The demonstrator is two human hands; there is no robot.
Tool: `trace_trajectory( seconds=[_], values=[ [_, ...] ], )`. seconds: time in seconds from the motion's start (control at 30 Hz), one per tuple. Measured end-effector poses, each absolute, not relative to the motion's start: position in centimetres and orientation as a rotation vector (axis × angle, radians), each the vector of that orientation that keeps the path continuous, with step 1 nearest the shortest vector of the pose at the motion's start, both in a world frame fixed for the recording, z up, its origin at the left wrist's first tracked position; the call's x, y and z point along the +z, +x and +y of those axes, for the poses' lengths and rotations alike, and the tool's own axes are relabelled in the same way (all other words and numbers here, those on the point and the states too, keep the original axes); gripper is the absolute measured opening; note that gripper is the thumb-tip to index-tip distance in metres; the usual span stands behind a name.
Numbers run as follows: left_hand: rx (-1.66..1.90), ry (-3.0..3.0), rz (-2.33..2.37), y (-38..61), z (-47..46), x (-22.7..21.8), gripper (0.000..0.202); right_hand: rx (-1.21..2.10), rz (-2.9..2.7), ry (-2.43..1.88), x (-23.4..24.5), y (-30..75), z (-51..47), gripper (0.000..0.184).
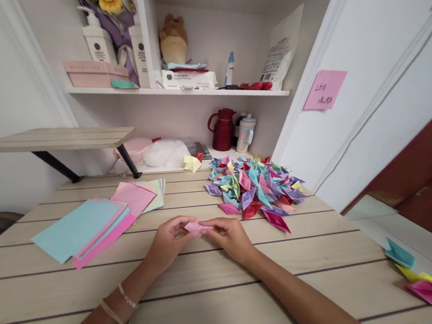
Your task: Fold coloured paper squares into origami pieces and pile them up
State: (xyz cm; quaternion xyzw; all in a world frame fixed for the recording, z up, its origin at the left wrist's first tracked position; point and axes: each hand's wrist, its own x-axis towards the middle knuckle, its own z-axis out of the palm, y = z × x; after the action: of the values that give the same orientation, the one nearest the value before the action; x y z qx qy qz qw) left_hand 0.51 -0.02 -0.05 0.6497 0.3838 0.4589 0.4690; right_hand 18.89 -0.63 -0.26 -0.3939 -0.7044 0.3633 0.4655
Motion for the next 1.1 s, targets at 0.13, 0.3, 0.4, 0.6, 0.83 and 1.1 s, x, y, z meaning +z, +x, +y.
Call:
trace_trajectory(
  seconds=[0.13,0.3,0.4,0.6,0.83,1.1],
  values=[
    [1.151,1.796,1.014,0.66,-0.21,0.43,0.016,0.758,-1.795,-0.962,0.18,18.99,-0.95,0.019],
    [1.04,1.93,1.083,0.37,-0.1,0.57,0.017,0.857,-1.804,-1.029,0.37,18.89,-1.05,0.023],
    [1.015,2.021,1.071,0.18,-0.06,0.51,0.018,0.965,-1.755,-1.06,0.29,18.98,-0.93,0.026],
    [1.057,1.836,0.975,0.19,0.17,0.2,0.014,1.461,-1.552,-0.896,0.19,19.04,-0.83,0.026],
    [1.067,1.827,0.953,0.5,-0.07,0.48,0.015,1.02,-1.837,-1.01,-0.15,18.8,-0.94,0.021],
    [0.955,1.338,0.898,1.08,-0.31,0.24,0.024,0.713,-1.8,-0.976,-0.55,18.98,-0.98,0.017]
  ],
)
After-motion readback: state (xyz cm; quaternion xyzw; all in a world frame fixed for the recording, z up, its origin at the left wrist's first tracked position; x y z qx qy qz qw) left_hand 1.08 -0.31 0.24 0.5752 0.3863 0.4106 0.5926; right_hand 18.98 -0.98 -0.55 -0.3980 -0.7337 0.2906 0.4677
